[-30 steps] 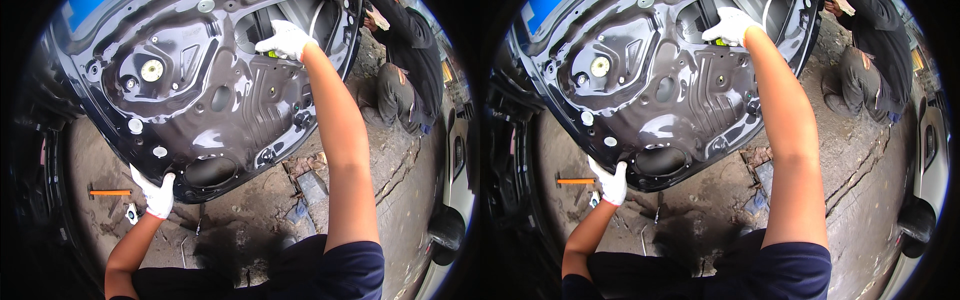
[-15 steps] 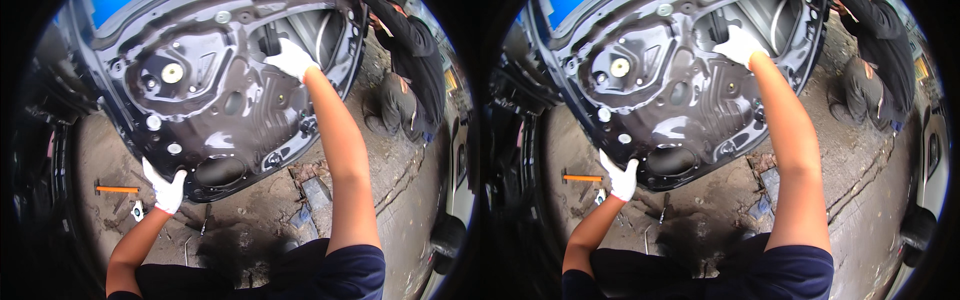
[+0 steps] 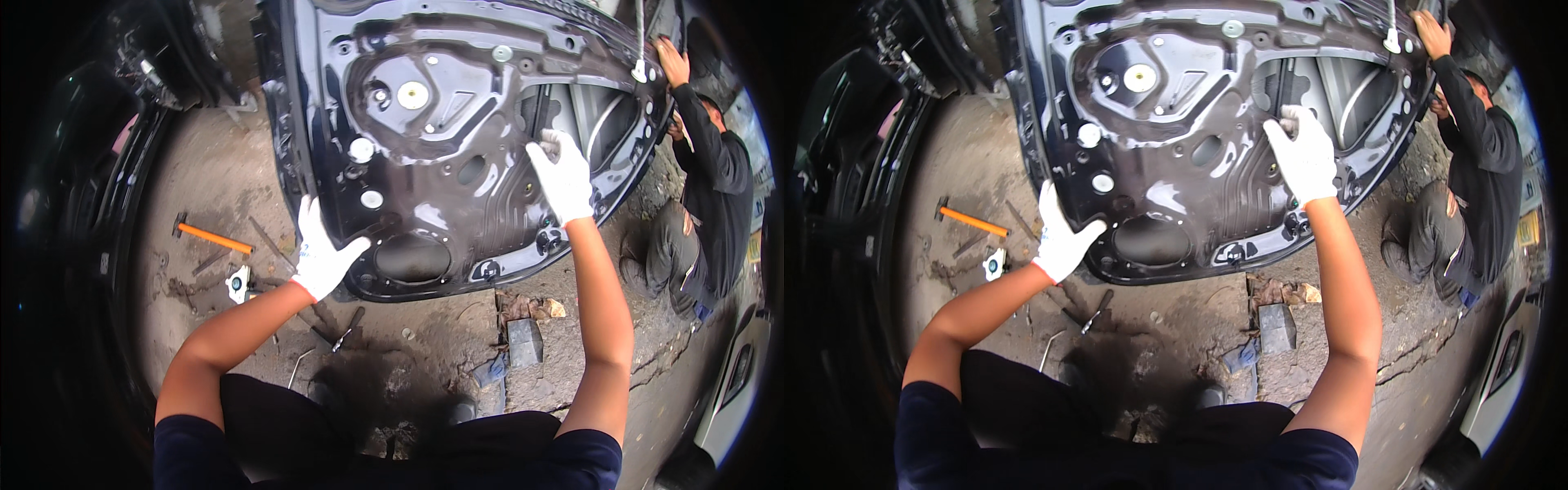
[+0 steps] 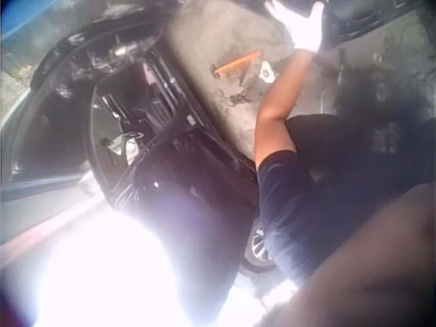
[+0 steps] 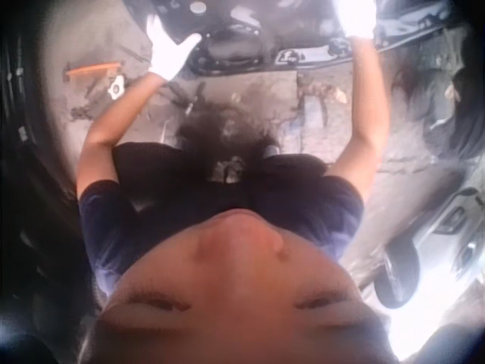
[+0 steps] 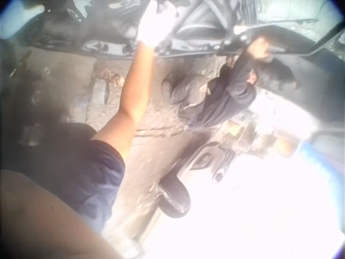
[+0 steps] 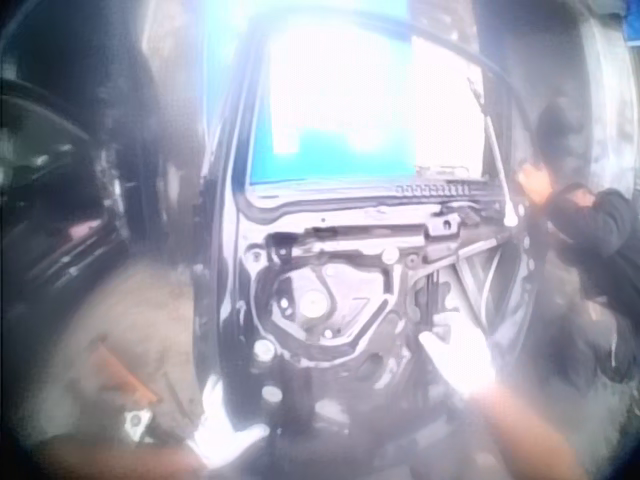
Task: The person uses a screwdriver and wrench to remove and install fasteners on the interior panel of a car door. They repeatedly tighten and loosen screws and bolts while another person works nearby.
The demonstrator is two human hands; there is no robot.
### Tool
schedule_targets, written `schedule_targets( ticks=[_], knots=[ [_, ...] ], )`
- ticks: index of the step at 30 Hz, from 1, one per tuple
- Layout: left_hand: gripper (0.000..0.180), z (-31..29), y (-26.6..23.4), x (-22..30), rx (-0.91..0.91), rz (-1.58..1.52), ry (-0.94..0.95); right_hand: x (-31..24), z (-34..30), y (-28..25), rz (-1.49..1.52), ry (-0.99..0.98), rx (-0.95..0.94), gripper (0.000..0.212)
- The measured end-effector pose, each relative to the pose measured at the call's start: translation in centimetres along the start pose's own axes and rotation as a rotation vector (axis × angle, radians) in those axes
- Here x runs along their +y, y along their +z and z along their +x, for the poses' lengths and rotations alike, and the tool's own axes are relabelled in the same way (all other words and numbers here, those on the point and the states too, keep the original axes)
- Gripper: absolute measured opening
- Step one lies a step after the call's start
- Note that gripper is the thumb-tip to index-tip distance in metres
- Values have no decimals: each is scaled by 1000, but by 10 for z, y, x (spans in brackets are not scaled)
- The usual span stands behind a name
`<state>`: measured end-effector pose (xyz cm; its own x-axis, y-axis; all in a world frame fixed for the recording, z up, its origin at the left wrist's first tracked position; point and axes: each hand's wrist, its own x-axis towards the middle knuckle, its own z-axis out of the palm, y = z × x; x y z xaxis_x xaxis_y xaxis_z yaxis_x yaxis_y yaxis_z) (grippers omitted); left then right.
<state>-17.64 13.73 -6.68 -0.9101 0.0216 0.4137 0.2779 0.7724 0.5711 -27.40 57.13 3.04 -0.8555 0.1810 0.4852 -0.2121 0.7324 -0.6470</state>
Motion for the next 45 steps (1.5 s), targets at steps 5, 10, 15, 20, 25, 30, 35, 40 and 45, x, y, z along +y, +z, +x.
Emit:
schedule_targets(
  ticks=[5, 10, 15, 20, 25, 30, 35, 40, 45],
  knots=[
    [124, 4, -14, 5, -133, 139, -28, -36, -62, 33, -127, -521, -130, 49],
    [138, 7, -41, 8, -342, 57, -101, -73, -132, 70, -199, -913, -309, 75],
    [138, 9, -50, 3, -399, 89, -57, -66, -144, 82, -292, -862, -281, 79],
    [135, 8, -50, -4, -398, 94, -43, -58, -148, 81, -292, -830, -296, 80],
    [130, 2, -45, 19, -360, 16, -121, -60, -155, 85, -269, -797, -273, 80],
    [111, 6, -74, 8, -494, 19, -70, -66, -160, 86, -305, -779, -264, 82],
    [71, -46, -128, -87, -581, 192, -168, -70, -162, 81, -298, -730, -303, 85],
    [48, -250, -108, -130, -886, 649, -496, -75, -160, 76, -249, -730, -313, 78],
    [41, -366, -71, -153, -984, 635, -583, -81, -155, 72, -208, -733, -306, 74]
  ],
)
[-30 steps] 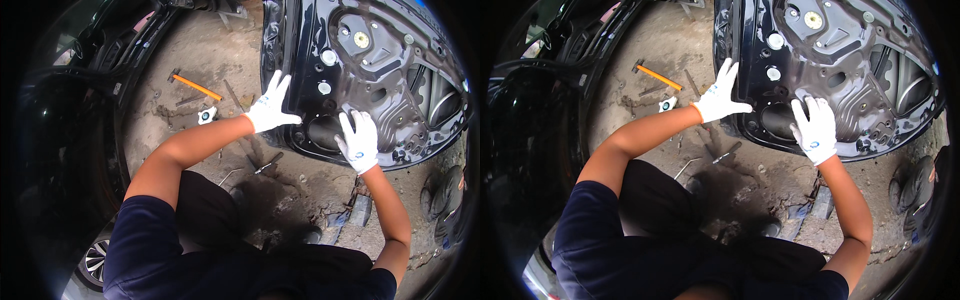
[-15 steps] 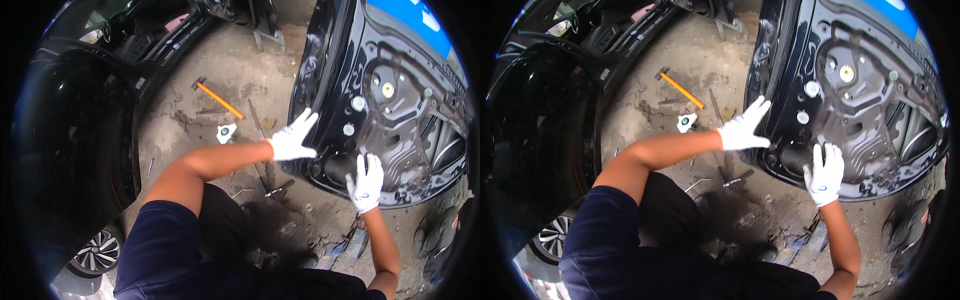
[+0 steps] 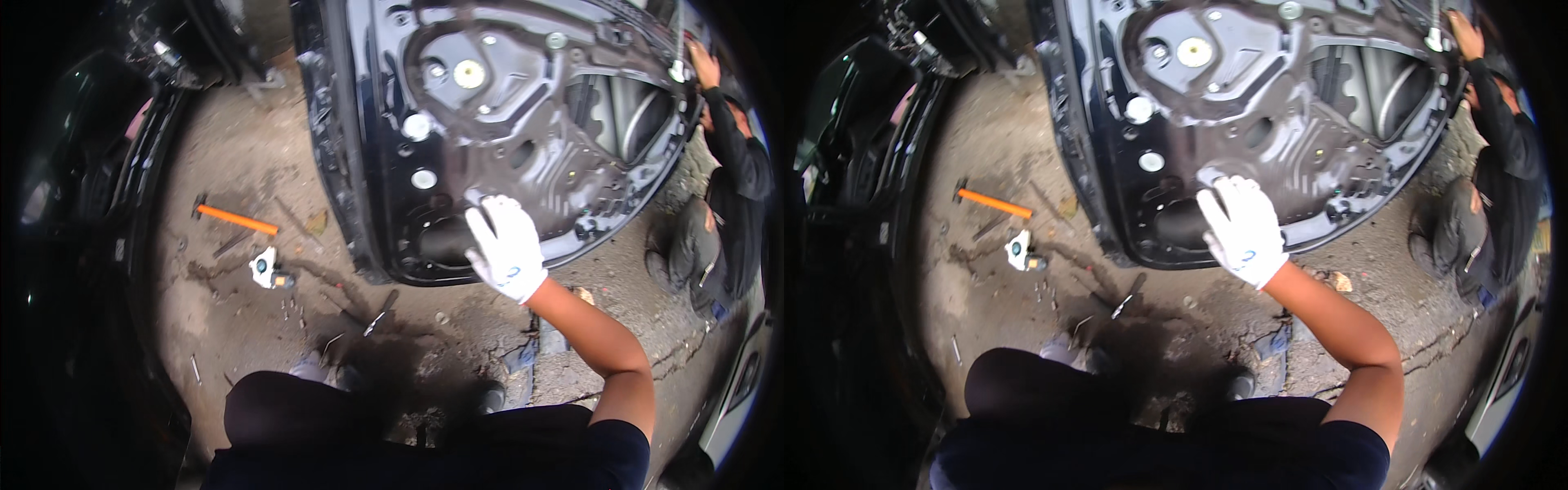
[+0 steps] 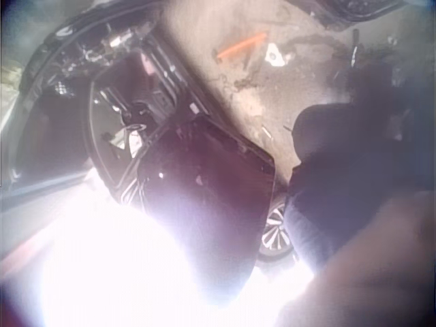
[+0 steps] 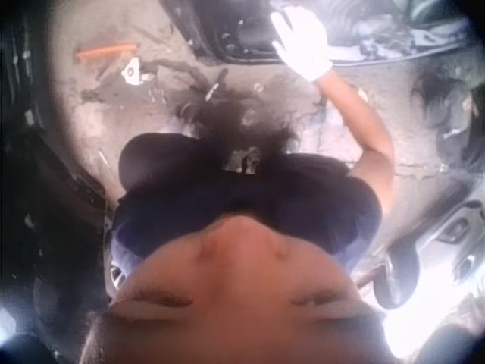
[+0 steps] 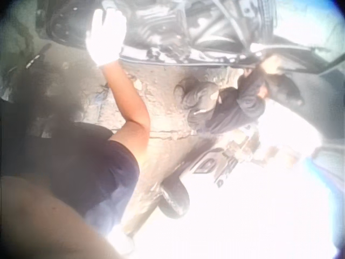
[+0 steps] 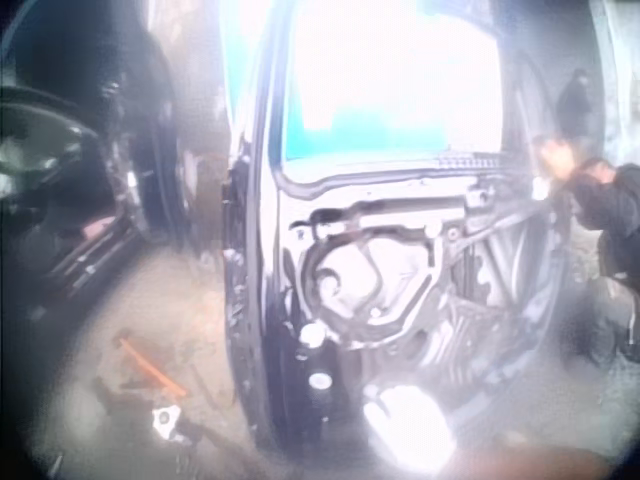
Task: The person uses a screwdriver and wrench to remove and install fasteners on the interior panel of a car door. They repeatedly tighten and loosen screws and bolts while another person works nearby.
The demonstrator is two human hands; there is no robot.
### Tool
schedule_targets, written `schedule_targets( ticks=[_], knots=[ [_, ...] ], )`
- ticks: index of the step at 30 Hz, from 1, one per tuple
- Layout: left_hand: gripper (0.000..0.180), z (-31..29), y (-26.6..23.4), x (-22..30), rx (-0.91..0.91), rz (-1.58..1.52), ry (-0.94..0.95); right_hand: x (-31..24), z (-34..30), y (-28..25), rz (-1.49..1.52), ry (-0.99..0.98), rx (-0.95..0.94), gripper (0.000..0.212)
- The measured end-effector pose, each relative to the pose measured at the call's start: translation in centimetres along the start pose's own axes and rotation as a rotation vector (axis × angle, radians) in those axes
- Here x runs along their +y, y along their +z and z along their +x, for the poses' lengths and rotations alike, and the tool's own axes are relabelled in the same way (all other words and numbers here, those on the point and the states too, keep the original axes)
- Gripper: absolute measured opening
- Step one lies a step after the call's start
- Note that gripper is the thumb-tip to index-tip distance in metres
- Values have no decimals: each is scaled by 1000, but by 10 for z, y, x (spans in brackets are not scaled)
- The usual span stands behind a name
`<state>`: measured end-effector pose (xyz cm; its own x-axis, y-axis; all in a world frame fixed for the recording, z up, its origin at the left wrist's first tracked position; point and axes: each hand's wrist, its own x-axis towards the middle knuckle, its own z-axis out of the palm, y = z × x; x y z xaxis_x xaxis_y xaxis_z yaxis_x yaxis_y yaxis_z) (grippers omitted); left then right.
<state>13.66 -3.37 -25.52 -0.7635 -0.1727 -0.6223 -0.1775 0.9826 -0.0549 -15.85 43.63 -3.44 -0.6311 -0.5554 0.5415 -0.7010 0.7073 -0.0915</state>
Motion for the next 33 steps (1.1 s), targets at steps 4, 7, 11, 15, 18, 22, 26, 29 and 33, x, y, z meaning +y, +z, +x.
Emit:
schedule_targets(
  ticks=[4, 7, 11, 15, 18, 22, 26, 29, 33],
  knots=[
    [35, -2, -22, -13, 42, -141, 3, -3, 2, -3, -7, 21, -33, 70],
    [30, -10, -101, 0, 225, -303, 18, 0, 2, -8, 41, 24, -67, 68],
    [17, -19, -275, 42, 297, -805, 280, 0, 6, -19, 206, 115, 78, 61],
    [18, -27, -401, 152, -22, -1108, 778, -19, 22, -32, 731, 364, 62, 43],
    [20, -24, -440, 237, -292, -1149, 931, -44, 29, -47, 1905, 660, -202, 51],
    [22, -19, -455, 276, 60, -740, 979, -46, 30, -69, 1739, 943, -294, 54],
    [39, -2, -475, 256, 1214, -70, 975, -31, 30, -76, 1814, 1201, -158, 48],
    [64, 14, -488, 245, 1534, 7, 802, -19, 37, -72, 1755, 1156, -109, 42],
    [66, 21, -488, 255, 1286, 109, 915, -8, 52, -70, 1851, 1172, -62, 37]
  ],
)
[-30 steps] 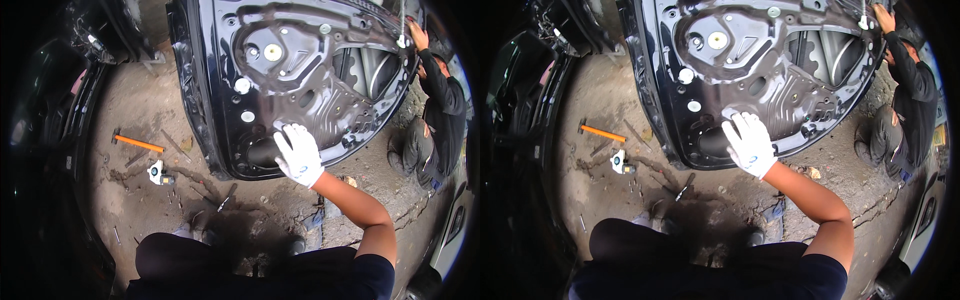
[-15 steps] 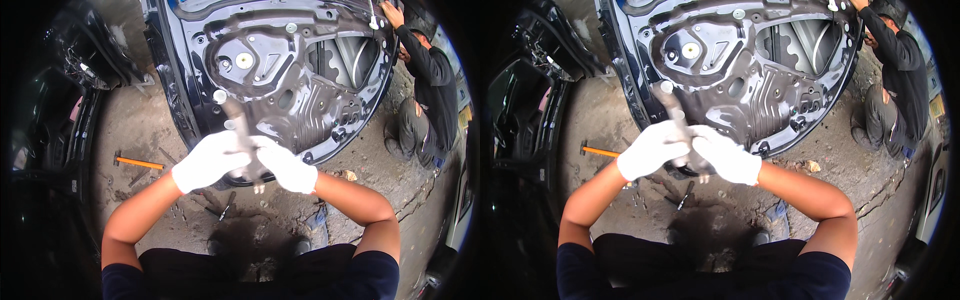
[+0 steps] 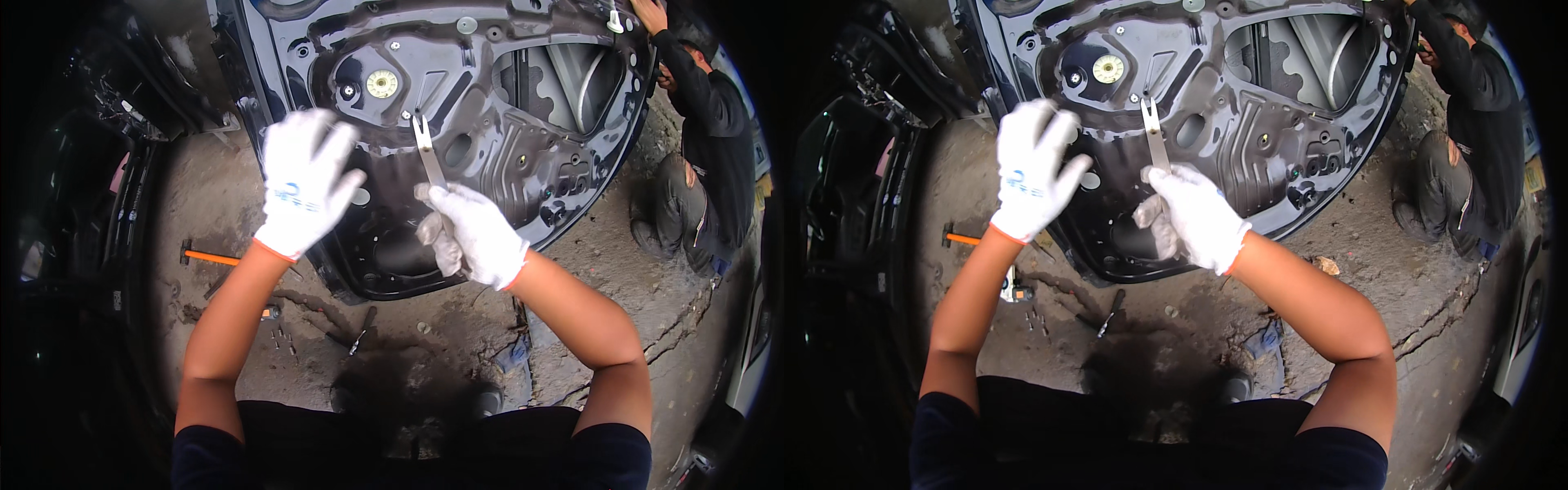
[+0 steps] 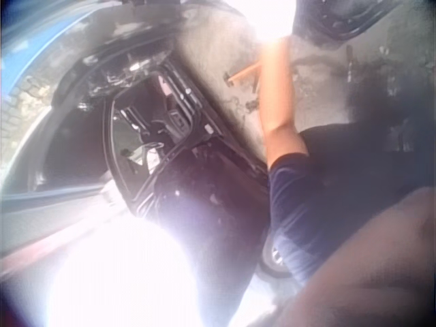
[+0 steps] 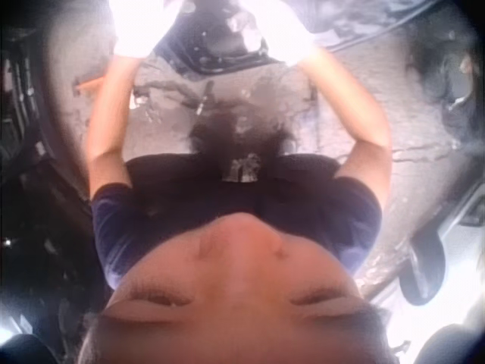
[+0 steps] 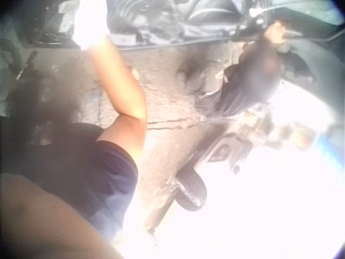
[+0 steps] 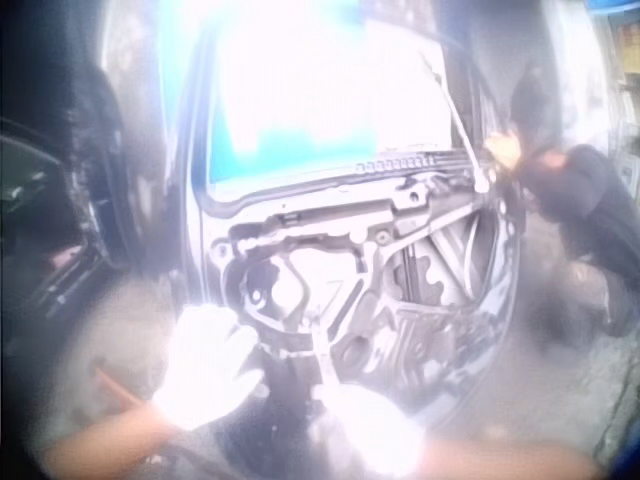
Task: The person uses a screwdriver and wrench to remove and install fasteners on the interior panel of a car door. They repeatedly tighten and loosen screws and bolts while another person works nearby.
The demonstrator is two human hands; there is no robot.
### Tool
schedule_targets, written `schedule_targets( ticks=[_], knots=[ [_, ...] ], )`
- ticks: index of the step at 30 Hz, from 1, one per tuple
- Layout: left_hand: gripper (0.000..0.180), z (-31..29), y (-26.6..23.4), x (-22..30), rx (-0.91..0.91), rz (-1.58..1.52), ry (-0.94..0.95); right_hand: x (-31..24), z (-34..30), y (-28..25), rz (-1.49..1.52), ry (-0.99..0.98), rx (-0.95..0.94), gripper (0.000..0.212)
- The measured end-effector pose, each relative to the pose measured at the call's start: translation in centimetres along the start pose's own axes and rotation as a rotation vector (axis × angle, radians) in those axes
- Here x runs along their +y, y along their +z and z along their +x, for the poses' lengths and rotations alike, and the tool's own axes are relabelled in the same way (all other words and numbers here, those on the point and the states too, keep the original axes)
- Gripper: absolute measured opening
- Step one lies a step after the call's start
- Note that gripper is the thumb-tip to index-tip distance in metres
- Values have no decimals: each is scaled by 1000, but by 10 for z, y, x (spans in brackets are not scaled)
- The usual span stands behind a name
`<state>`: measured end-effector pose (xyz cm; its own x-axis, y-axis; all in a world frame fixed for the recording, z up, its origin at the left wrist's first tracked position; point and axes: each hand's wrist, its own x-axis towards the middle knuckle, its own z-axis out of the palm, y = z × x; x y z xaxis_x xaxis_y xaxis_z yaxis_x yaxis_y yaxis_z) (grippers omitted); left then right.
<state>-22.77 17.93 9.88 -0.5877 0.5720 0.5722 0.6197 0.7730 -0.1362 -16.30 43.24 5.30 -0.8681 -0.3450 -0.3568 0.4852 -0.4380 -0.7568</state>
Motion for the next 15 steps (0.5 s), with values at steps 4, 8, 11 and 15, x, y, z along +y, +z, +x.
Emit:
schedule_targets(
  ticks=[4, 8, 11, 15],
  knots=[
    [62, 12, 29, 24, -138, -65, 298, -19, -1, 0, 170, 141, -85, 25],
    [60, 14, 54, 32, -63, 1, 263, -32, -8, -2, 177, 179, -166, 26],
    [58, 12, 61, 30, -10, 11, 271, -31, -9, -1, 143, 161, -143, 26],
    [58, 10, 64, 29, -23, 38, 261, -26, -7, -1, 75, 114, -109, 24]
  ],
)
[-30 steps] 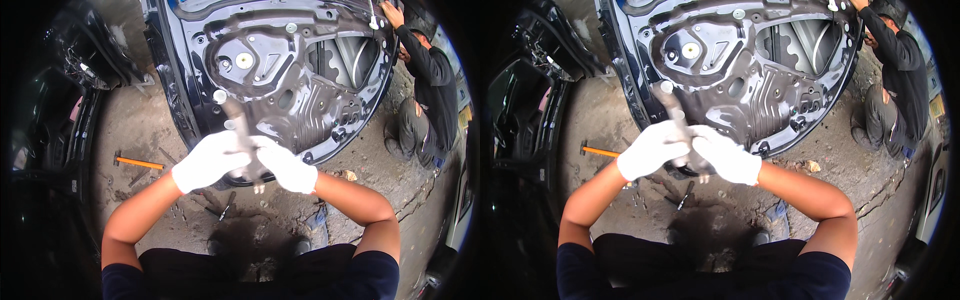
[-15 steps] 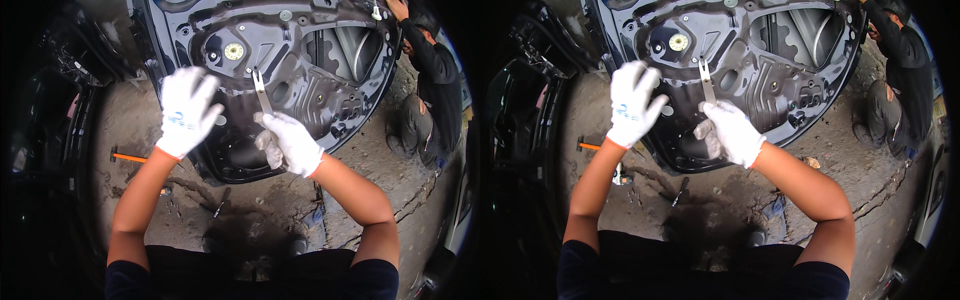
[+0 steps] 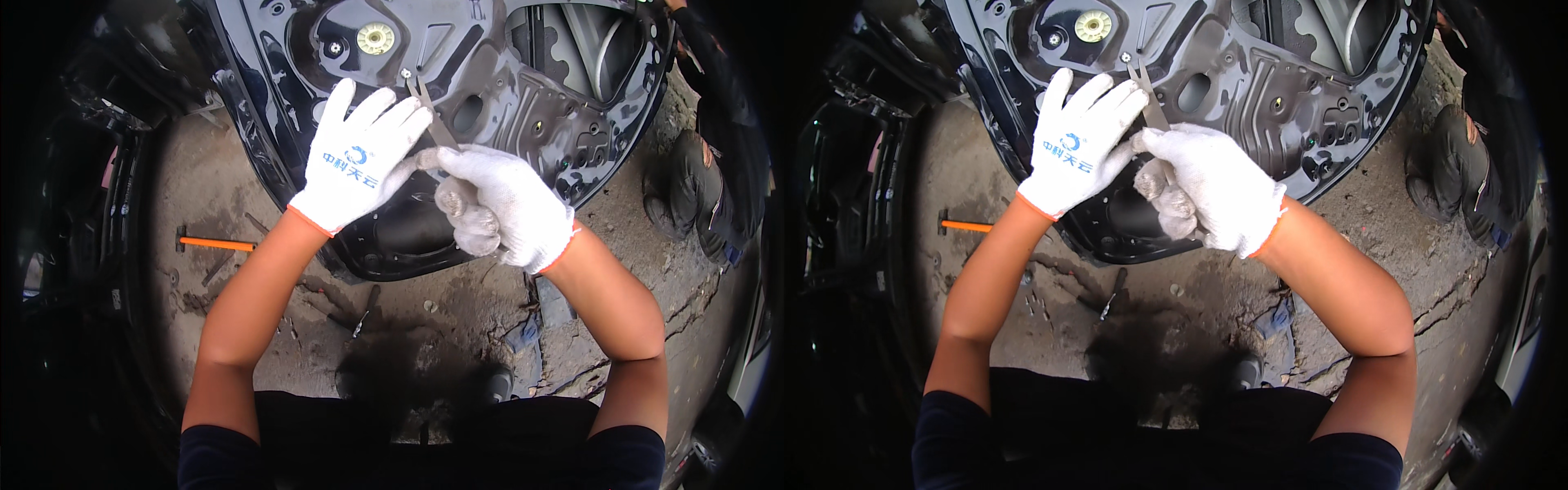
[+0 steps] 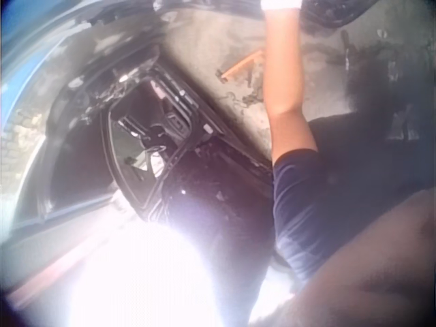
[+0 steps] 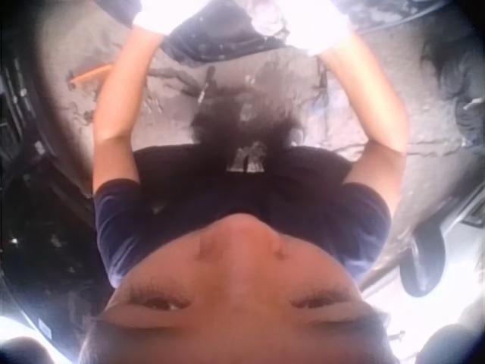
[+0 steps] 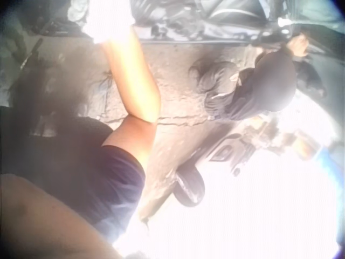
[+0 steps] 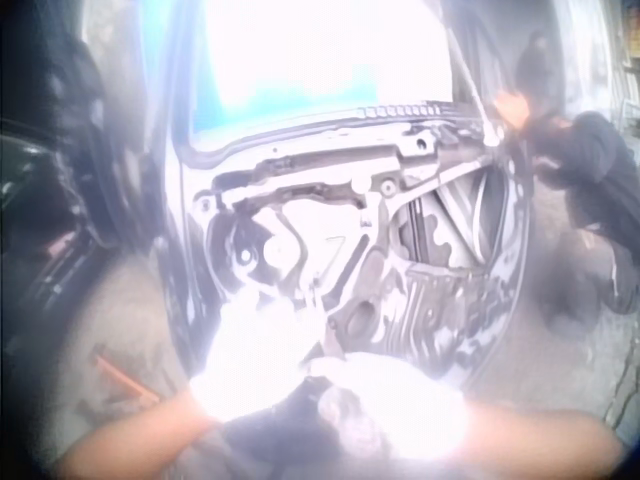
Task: The person uses a screwdriver and wrench to remove and install fasteners on the interior panel of a car door. They repeatedly tighten and loosen screws and bolts while another person works nearby.
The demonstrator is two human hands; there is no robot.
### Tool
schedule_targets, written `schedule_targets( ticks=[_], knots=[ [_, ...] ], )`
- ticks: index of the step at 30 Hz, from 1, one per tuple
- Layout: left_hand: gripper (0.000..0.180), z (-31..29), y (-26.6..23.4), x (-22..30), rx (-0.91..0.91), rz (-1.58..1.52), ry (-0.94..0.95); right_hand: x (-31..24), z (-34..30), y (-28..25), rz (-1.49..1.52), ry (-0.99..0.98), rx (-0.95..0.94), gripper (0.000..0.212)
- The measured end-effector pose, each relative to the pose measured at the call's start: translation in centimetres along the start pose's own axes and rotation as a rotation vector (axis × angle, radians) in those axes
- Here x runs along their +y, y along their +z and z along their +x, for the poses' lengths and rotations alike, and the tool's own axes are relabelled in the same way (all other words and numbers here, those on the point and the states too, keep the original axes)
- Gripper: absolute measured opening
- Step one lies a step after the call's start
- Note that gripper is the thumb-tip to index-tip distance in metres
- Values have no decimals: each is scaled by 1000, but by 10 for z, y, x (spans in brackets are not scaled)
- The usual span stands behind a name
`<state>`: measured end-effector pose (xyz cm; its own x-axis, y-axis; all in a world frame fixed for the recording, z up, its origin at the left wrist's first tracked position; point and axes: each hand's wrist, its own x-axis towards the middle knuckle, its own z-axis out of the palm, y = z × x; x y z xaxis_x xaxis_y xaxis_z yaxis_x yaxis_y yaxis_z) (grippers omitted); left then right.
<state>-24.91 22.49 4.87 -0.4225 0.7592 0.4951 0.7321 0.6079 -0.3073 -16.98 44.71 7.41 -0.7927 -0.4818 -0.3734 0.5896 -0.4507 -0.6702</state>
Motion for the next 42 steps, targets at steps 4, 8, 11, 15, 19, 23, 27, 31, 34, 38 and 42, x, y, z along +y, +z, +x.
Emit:
schedule_targets(
  ticks=[4, 8, 11, 15, 19, 23, 27, 31, 34, 38, 42],
  knots=[
    [60, -1, 1, 0, 15, 12, 6, -3, -1, -4, -31, 2, 9, 24],
    [61, -2, 2, -1, 2, 48, 9, -9, -3, -6, -16, 27, 10, 27],
    [61, -2, 3, -1, 26, 52, 7, -8, -2, -5, 8, 30, 54, 26],
    [61, -2, 5, -2, 27, 46, 9, -4, 1, -6, 45, 25, 23, 26],
    [59, -2, 8, -2, 57, 27, 0, -4, 2, -7, 21, 3, -9, 27],
    [59, 0, 8, 1, 81, 8, -20, -14, 3, -5, 165, 26, -128, 30],
    [49, 5, 3, -3, 90, -45, -22, -21, 4, 2, 233, 42, -216, 32],
    [15, 20, 2, -19, 201, -55, -51, -19, 2, 12, 237, 50, -87, 28],
    [15, 33, 5, -23, 228, 11, -181, -20, 3, 15, 276, 61, -103, 25],
    [26, 49, 8, -21, 190, 217, -259, -23, 2, 13, 209, 59, -110, 18],
    [27, 55, 9, -17, 185, 236, -330, -20, 1, 4, 244, 56, -166, 22]
  ],
)
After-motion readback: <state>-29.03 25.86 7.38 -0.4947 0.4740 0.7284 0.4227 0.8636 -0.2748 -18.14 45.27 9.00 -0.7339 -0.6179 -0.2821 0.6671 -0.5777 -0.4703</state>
